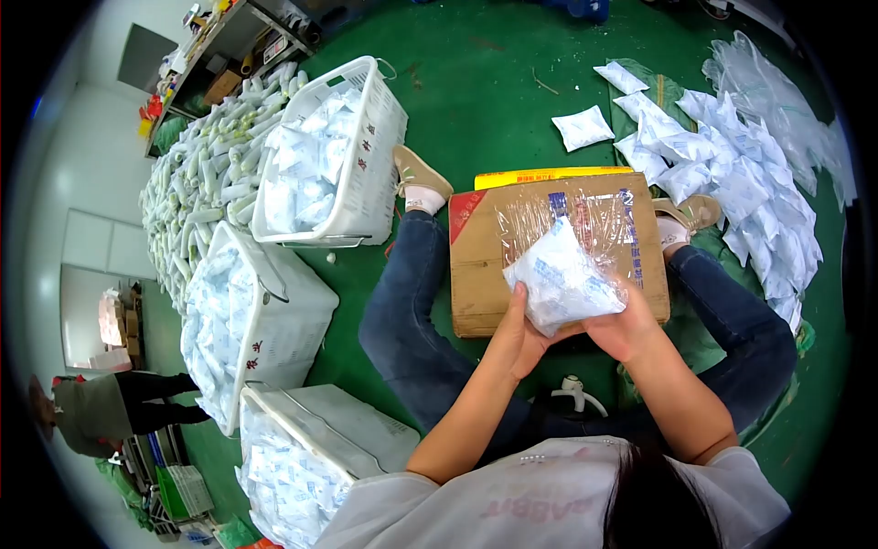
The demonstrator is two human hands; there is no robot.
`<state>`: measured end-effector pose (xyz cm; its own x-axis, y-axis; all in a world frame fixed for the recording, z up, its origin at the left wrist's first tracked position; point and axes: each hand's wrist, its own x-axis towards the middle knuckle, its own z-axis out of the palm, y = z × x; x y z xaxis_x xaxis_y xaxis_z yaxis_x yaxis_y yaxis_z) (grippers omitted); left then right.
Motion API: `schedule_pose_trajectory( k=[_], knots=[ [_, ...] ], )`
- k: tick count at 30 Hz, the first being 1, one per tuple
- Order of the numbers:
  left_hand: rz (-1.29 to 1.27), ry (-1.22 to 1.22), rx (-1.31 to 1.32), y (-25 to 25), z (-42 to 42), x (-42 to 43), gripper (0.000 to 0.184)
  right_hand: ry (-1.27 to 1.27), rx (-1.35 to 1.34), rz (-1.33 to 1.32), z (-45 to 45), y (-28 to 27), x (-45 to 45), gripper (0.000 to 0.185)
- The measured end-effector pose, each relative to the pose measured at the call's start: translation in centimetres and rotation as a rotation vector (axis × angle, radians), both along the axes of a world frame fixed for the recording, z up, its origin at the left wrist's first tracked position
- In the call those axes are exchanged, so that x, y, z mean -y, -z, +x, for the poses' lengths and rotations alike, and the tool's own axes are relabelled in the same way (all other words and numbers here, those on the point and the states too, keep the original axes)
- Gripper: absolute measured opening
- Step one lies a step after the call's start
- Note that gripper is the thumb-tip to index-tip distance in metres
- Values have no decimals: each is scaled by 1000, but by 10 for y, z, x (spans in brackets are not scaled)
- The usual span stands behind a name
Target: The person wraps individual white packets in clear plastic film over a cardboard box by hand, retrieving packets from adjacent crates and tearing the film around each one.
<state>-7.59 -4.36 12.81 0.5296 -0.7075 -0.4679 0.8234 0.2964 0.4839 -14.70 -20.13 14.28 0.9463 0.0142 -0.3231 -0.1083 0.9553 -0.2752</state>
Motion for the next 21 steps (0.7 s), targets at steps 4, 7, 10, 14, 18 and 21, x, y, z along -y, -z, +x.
schedule_pose_trajectory(
  k=[4,7,10,14,18,21],
  knots=[
    [58,3,11,9,-3,-8,70,133,-64,-123,-2,11,0,50],
    [44,-109,123,11,-10,-5,65,200,-89,-243,-2,1,8,54],
    [36,-295,256,8,-17,-1,64,202,-18,-325,-6,-12,15,57],
    [71,-478,711,12,-17,-12,69,176,-4,-617,-18,-23,12,56],
    [-2,-394,1083,5,-11,-16,70,145,94,-697,-23,-8,3,49],
    [32,-297,1323,6,-2,-23,67,188,179,-744,-22,-10,4,46]
  ],
)
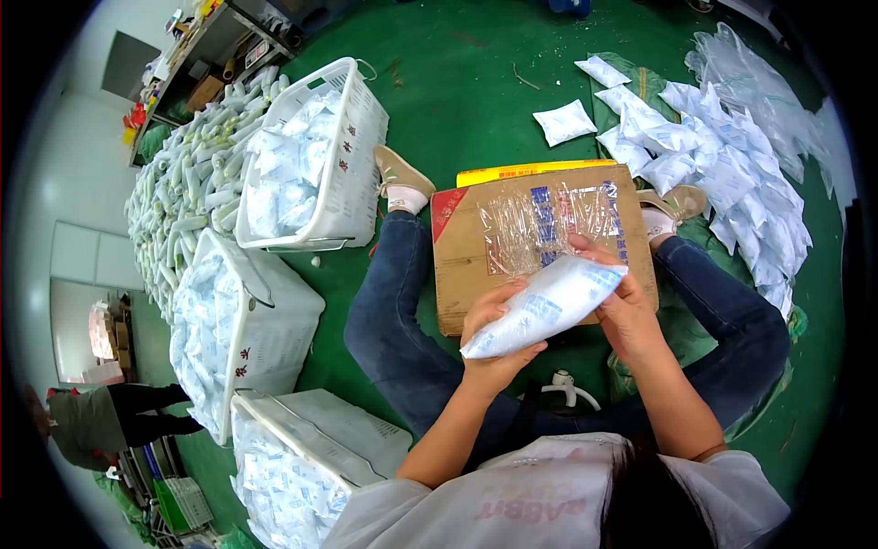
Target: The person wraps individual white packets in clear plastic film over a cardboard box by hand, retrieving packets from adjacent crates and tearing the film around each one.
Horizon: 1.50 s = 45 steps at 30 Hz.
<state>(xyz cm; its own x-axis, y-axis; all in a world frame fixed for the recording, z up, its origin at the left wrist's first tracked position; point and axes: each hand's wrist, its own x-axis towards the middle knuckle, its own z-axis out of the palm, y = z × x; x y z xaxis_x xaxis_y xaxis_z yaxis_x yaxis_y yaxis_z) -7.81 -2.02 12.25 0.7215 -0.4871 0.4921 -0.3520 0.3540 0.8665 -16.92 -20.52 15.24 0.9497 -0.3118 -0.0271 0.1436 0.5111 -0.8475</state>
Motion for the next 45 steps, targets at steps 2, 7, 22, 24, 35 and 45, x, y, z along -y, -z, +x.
schedule_pose_trajectory(
  k=[2,7,22,24,35,45],
  knots=[
    [111,110,95,-4,8,-9,74,-17,72,-55,-1,-4,2,43],
    [225,598,-483,-27,-10,-24,124,3,-103,-251,-8,-15,8,34],
    [274,461,-718,22,-67,-30,102,243,-245,-1234,-25,-4,-32,12],
    [313,528,-682,11,-63,-32,106,253,-306,-1203,-21,-4,-26,11],
    [-418,633,-1574,7,-96,-26,81,326,-212,588,-41,-1,-16,22],
    [-144,616,-1592,14,-113,-52,85,-30,-754,163,-160,-12,-34,19]
  ],
)
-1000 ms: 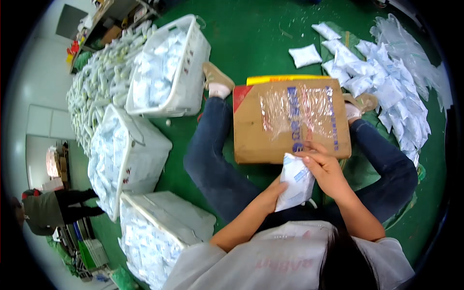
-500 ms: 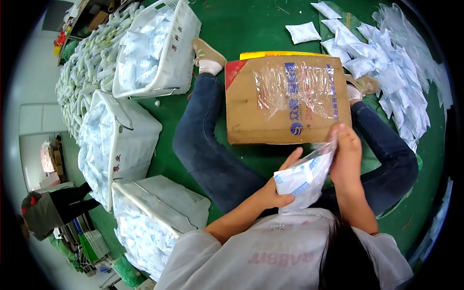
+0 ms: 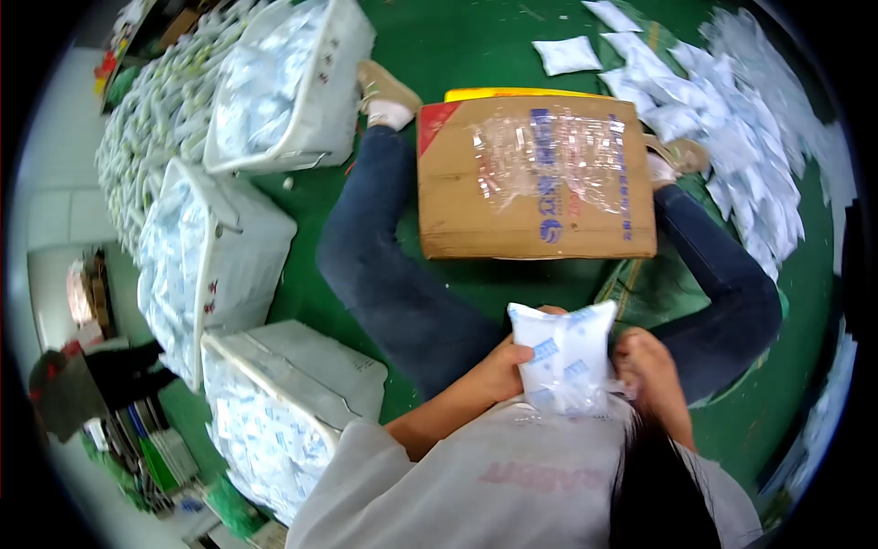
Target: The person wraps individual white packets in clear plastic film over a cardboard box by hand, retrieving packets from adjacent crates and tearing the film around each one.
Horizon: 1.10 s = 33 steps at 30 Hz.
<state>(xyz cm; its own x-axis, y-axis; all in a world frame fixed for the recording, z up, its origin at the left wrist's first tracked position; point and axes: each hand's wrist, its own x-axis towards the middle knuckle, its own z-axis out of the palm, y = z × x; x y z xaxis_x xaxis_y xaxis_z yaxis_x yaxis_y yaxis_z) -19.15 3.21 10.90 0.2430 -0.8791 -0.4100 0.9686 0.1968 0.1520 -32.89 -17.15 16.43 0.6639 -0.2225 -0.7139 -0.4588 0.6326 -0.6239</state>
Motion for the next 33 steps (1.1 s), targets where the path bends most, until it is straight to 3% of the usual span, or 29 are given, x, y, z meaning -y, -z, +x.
schedule_pose_trajectory(
  k=[1,2,3,4,5,8,9,10,11,15,19,20,23,25,26,27,28,30,31,32,33],
  knots=[
    [32,15,28,2,4,-1,84,-107,-42,-140,8,-5,-17,21],
    [129,3,119,2,6,-5,80,-207,159,-262,-3,25,-28,28],
    [225,-17,198,11,9,-14,75,-417,90,-382,4,12,-35,39],
    [260,-74,231,18,13,-20,69,-694,120,-693,9,2,-28,54],
    [282,-114,288,16,15,-26,65,-895,86,-759,15,-1,-27,65],
    [408,-131,433,8,19,-30,56,-981,190,-804,23,-15,-23,73],
    [406,-86,745,9,31,-33,49,-1013,232,-801,23,-14,-21,75],
    [565,-100,1269,-3,40,-23,45,-1057,279,-811,23,-4,-23,76],
    [593,-86,1282,-13,49,-16,40,-1016,375,-835,25,11,-28,78],
    [579,741,1625,-14,87,-12,27,-1072,395,-825,26,11,-23,74],
    [489,726,1402,0,84,-16,35,-999,233,-850,5,-4,-29,66],
    [493,776,1390,4,83,-20,42,-1053,179,-906,-2,-17,-26,55],
    [449,815,1394,43,88,-50,51,-864,411,-1217,-30,-22,-29,46],
    [250,679,1109,54,84,-50,76,-638,613,-1289,-41,-31,-24,33],
    [331,521,766,62,70,-51,93,-637,646,-1335,-42,-41,-18,31],
    [254,457,609,50,63,-40,106,-524,706,-1336,-39,-46,-14,26],
    [220,416,548,51,61,-34,108,-280,794,-1375,-35,-43,-12,18],
    [180,328,483,62,61,-14,100,-274,635,-1702,-44,-59,20,8],
    [187,236,463,72,63,-10,86,-403,54,-1918,-65,-71,31,7],
    [260,126,423,64,69,-2,80,74,-212,-1707,-113,-32,64,12],
    [314,28,382,55,80,6,74,374,-387,-1564,-151,-41,109,22]
  ],
)
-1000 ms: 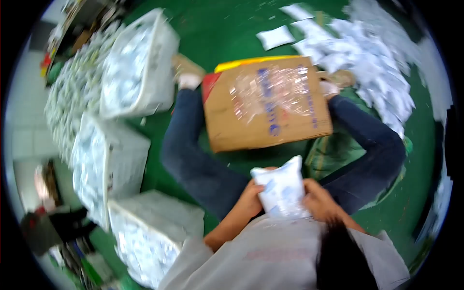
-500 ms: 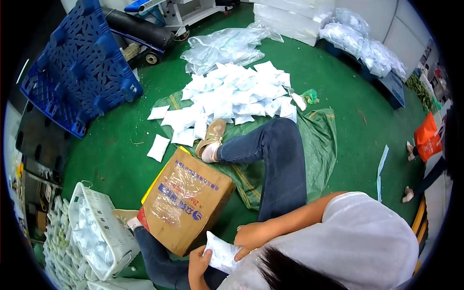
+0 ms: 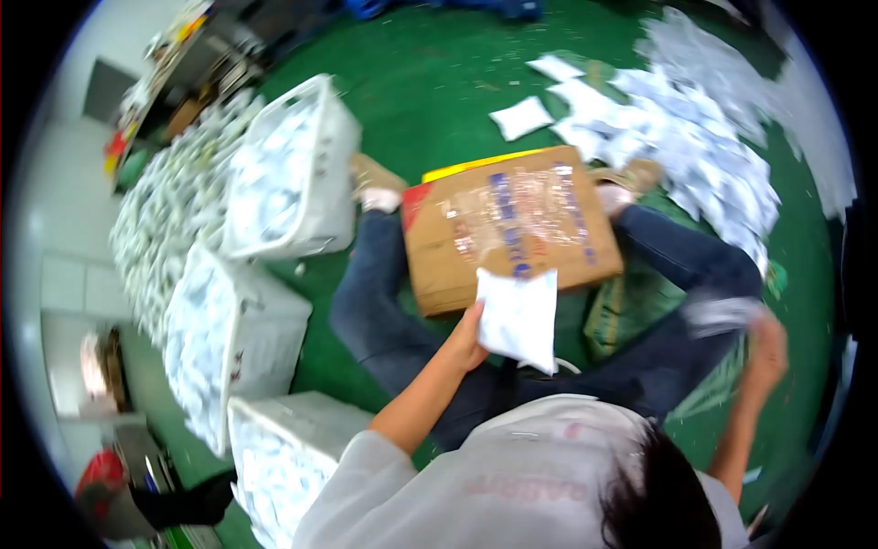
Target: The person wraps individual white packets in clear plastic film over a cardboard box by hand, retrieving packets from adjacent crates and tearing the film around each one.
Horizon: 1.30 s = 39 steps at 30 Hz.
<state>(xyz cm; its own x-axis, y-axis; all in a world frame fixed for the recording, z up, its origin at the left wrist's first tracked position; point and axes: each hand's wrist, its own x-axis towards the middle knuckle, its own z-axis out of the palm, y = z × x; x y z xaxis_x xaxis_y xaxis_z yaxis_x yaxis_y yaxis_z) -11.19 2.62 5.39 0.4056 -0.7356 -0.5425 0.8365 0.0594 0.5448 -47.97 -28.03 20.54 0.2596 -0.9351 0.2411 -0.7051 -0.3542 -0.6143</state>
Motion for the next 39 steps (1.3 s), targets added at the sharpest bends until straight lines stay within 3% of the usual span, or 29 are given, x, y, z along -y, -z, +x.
schedule_pose_trajectory(
  k=[1,2,3,4,6,8,9,10,11,13,15,16,18,20,23,26,28,30,31,33,36,39],
  knots=[
    [18,-123,-10,-5,15,5,67,77,211,-125,-68,19,58,33],
    [28,-229,-25,-9,34,10,61,208,115,-117,-155,35,122,39],
    [93,-211,51,-16,56,12,59,98,-263,-199,-236,48,167,43],
    [151,-188,119,-20,75,22,57,661,-907,54,-187,10,133,47],
    [162,-287,364,-28,104,63,51,427,-859,-563,-203,31,153,50],
    [195,-223,442,-19,129,96,50,46,-295,-415,-78,35,116,48],
    [201,-266,434,-14,134,114,47,-15,48,-75,-13,54,96,45],
    [214,-247,445,-1,139,124,48,-115,-13,-41,80,40,46,42],
    [224,-230,459,15,146,133,48,-160,9,199,142,37,14,40],
    [344,-187,522,18,147,144,43,-441,-7,182,208,99,6,43],
    [665,-40,933,59,162,145,56,-501,-77,168,260,142,-6,50],
    [899,103,1127,56,165,140,60,-614,-174,51,276,141,-13,51],
    [1084,404,1502,28,152,113,60,-638,-165,-80,292,147,-23,44],
    [923,582,1527,-16,121,80,45,-658,-180,-79,298,163,-12,36],
    [512,244,2100,5,103,42,27,-749,-152,-183,303,183,8,14],
    [573,370,1953,15,122,48,21,-932,-210,-255,310,195,28,11],
    [373,333,2108,21,137,49,20,-1003,-301,-207,310,179,31,12],
    [167,291,2190,27,150,45,20,-1100,-129,-294,308,159,34,11],
    [212,302,2077,32,155,43,18,-1147,-43,-338,307,150,37,11],
    [291,339,1845,37,163,33,14,-1151,21,-169,308,141,43,10],
    [396,365,1718,-9,158,26,12,-1126,-22,17,306,130,46,8],
    [380,599,1872,-47,157,-16,15,-1210,-136,-26,280,116,55,8]
  ],
)
